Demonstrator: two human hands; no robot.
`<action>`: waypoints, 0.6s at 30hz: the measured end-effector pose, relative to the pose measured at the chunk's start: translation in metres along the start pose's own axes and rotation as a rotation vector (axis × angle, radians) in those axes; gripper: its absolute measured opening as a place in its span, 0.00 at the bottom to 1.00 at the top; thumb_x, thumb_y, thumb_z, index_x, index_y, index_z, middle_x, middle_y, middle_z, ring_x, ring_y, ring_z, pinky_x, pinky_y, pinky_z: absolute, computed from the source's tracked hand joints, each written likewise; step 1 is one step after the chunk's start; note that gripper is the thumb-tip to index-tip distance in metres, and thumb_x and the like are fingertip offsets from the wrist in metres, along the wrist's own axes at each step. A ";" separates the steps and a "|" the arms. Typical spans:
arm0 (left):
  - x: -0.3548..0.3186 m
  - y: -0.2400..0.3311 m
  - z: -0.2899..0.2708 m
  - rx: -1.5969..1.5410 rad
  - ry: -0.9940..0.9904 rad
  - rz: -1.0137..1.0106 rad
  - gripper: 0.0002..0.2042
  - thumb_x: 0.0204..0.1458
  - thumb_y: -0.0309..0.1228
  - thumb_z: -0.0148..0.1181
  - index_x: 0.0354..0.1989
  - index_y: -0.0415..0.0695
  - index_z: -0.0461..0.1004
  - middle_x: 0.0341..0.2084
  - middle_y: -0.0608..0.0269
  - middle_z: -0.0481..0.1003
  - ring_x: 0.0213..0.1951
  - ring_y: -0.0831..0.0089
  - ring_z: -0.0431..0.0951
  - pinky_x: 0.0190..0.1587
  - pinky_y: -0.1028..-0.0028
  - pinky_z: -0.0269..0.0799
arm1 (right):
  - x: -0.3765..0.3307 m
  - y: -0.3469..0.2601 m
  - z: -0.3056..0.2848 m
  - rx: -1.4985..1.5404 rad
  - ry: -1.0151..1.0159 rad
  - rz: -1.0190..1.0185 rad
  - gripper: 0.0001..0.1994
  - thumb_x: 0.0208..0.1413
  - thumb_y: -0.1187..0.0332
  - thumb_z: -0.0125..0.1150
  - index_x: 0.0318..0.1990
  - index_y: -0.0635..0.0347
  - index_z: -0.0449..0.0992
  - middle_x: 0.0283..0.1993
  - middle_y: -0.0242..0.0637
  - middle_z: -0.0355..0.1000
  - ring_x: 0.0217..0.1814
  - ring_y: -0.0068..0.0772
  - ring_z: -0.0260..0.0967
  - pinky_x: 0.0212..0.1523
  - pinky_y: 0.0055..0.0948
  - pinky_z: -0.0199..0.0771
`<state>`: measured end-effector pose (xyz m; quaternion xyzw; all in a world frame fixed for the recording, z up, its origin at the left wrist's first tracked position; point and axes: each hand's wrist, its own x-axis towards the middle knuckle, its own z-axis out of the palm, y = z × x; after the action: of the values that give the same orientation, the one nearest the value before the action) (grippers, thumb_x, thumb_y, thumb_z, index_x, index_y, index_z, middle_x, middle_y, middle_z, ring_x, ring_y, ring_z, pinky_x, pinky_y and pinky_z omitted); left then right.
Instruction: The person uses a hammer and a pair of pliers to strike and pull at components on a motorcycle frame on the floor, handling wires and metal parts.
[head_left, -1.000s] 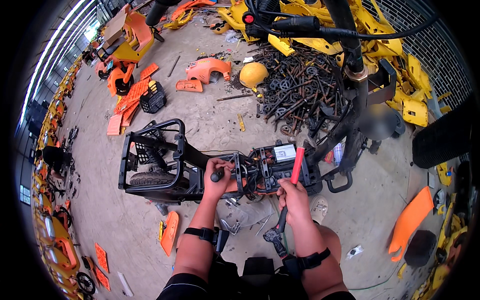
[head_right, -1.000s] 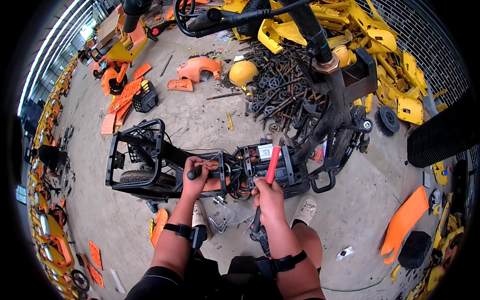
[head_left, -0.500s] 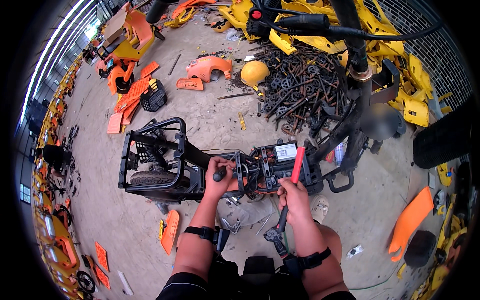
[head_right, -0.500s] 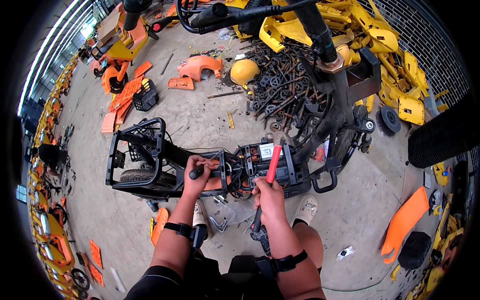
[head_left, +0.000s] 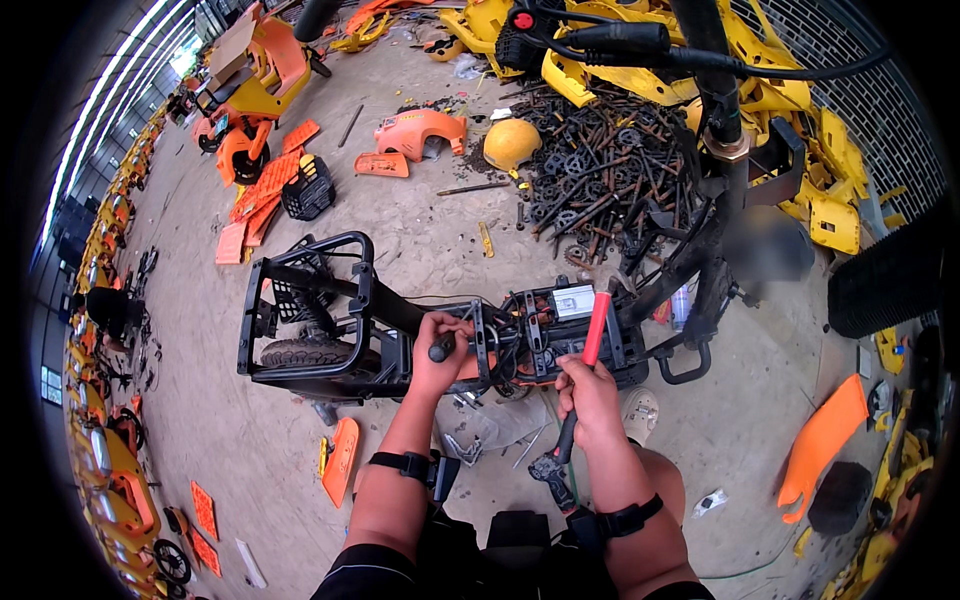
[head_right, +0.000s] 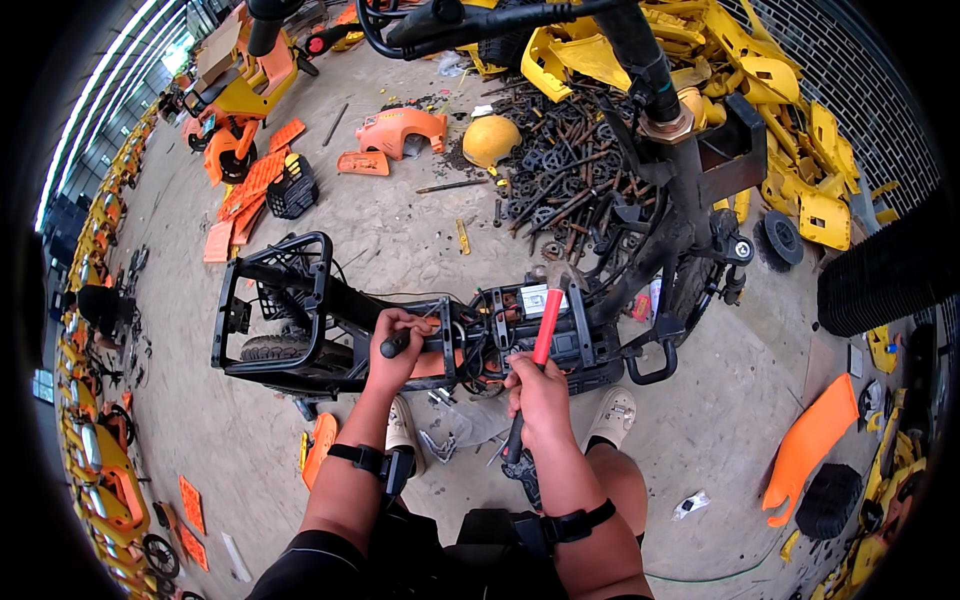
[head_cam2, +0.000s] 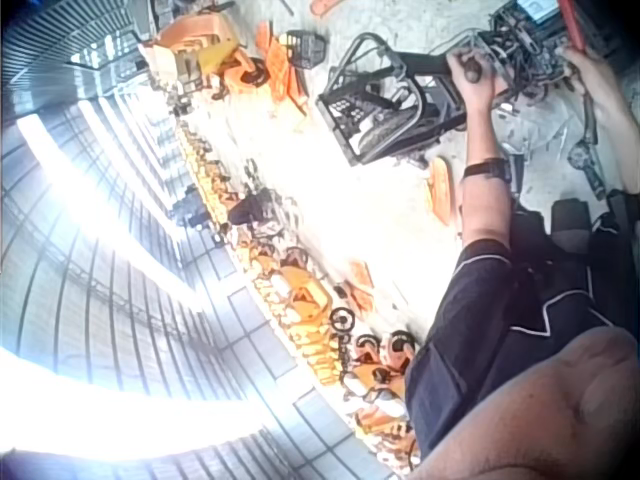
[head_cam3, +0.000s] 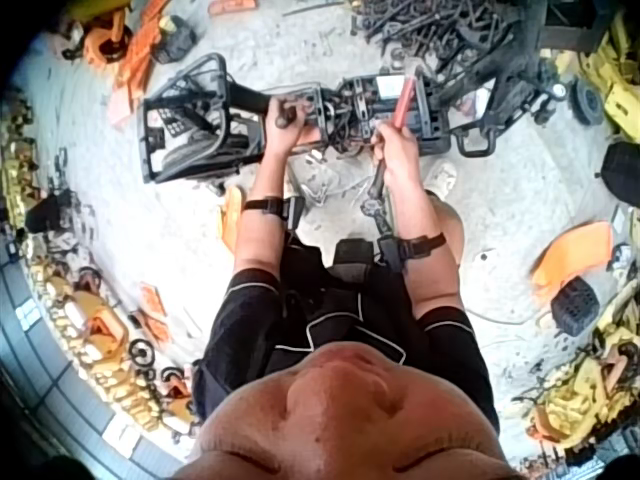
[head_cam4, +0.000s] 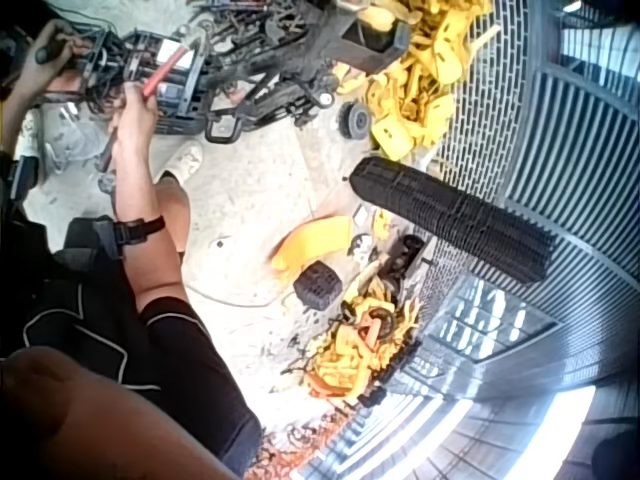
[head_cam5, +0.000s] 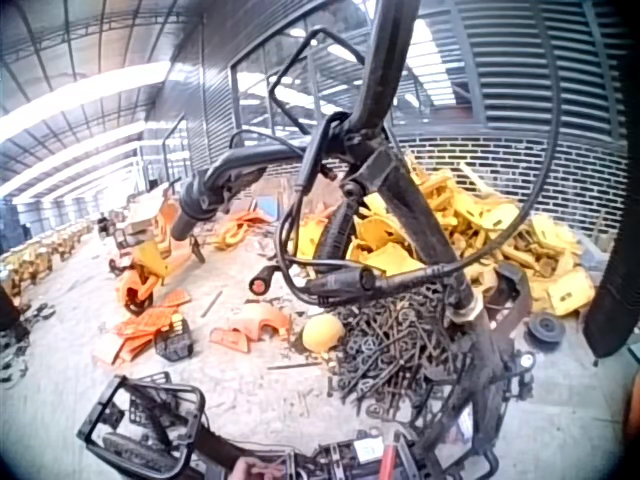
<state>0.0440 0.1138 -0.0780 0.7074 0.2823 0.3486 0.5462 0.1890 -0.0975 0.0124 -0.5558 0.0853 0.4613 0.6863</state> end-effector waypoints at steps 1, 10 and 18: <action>0.000 0.001 0.000 0.000 -0.010 -0.001 0.12 0.58 0.13 0.51 0.46 0.39 0.61 0.36 0.56 0.79 0.42 0.71 0.81 0.52 0.70 0.76 | 0.000 0.000 0.000 0.002 0.002 0.001 0.06 0.63 0.66 0.61 0.43 0.56 0.73 0.27 0.31 0.69 0.15 0.19 0.58 0.15 0.26 0.58; 0.005 0.000 -0.003 -0.034 0.020 -0.076 0.11 0.59 0.17 0.54 0.47 0.38 0.63 0.34 0.57 0.80 0.40 0.74 0.81 0.48 0.72 0.76 | 0.000 0.001 0.003 -0.048 0.018 -0.017 0.06 0.62 0.66 0.62 0.42 0.56 0.73 0.26 0.31 0.69 0.14 0.19 0.58 0.14 0.26 0.57; 0.017 -0.001 -0.001 -0.006 -0.060 -0.055 0.08 0.57 0.15 0.54 0.43 0.38 0.68 0.32 0.61 0.76 0.37 0.75 0.78 0.45 0.74 0.75 | -0.001 0.004 0.010 -0.170 0.022 -0.061 0.06 0.62 0.67 0.62 0.41 0.57 0.75 0.22 0.28 0.67 0.13 0.18 0.57 0.14 0.24 0.56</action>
<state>0.0537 0.1277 -0.0759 0.7078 0.2840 0.3132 0.5660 0.1813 -0.0899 0.0136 -0.6193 0.0363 0.4396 0.6495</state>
